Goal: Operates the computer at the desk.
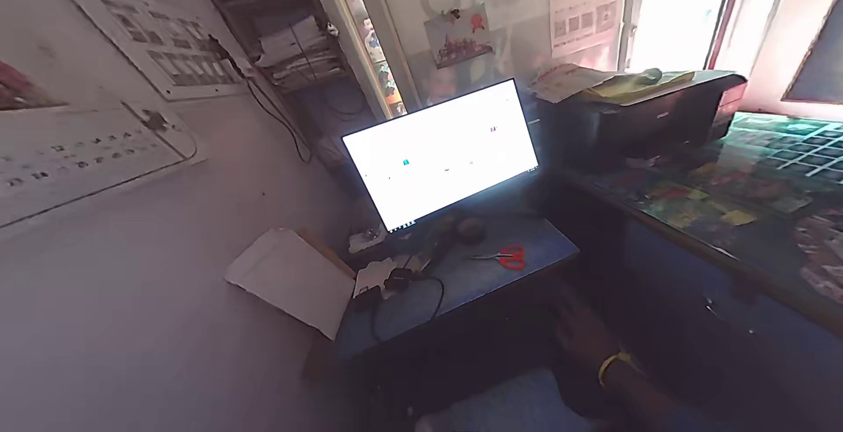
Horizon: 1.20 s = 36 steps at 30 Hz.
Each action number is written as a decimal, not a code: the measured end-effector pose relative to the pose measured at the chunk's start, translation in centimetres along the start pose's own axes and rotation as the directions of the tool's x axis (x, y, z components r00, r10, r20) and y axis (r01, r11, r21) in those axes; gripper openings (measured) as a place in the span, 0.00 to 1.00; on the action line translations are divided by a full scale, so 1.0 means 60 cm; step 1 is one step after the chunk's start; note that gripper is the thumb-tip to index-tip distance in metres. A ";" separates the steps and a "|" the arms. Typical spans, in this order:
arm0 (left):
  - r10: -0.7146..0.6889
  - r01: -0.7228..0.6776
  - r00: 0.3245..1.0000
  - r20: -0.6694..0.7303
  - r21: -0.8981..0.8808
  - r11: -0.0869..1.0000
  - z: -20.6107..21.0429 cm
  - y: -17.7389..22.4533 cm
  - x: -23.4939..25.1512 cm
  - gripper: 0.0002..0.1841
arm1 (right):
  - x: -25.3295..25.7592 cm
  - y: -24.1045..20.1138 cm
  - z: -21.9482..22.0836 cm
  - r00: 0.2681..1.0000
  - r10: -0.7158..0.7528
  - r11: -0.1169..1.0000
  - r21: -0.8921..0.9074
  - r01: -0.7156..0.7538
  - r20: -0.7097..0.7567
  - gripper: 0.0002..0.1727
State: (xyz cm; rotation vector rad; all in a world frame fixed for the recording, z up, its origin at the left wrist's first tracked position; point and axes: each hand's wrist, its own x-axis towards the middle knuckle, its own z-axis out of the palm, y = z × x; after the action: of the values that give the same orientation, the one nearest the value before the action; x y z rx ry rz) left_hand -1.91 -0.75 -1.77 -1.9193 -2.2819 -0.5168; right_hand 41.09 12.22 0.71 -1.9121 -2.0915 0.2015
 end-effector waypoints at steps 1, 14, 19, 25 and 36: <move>-0.010 0.010 1.000 -0.016 -0.007 1.000 0.006 -0.004 -0.001 0.34 | -0.001 0.000 0.001 1.000 -0.002 1.000 -0.004 0.002 -0.005 0.34; -0.039 0.036 0.990 -0.135 -0.027 0.999 0.058 -0.034 -0.001 0.36 | -0.001 -0.011 0.009 0.985 -0.109 0.993 -0.049 0.103 -0.134 0.31; -0.057 0.053 0.996 -0.074 -0.047 0.997 0.049 -0.030 -0.001 0.37 | -0.010 -0.008 0.009 0.980 -0.135 0.990 -0.067 0.127 -0.143 0.30; -0.063 0.058 0.995 -0.077 -0.073 0.996 0.048 -0.029 0.007 0.37 | -0.004 -0.011 0.005 0.983 -0.116 0.993 -0.056 0.109 -0.146 0.28; -0.061 0.055 0.995 -0.079 -0.066 0.996 0.058 -0.033 0.003 0.37 | -0.006 -0.006 0.014 0.986 -0.105 0.992 -0.081 0.095 -0.129 0.28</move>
State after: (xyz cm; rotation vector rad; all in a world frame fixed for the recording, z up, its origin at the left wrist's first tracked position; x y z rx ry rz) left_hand -3.45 0.26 -5.33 -1.8284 -2.3026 -0.6688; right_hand 40.53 11.89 -0.04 -1.8014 -2.1262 -0.0265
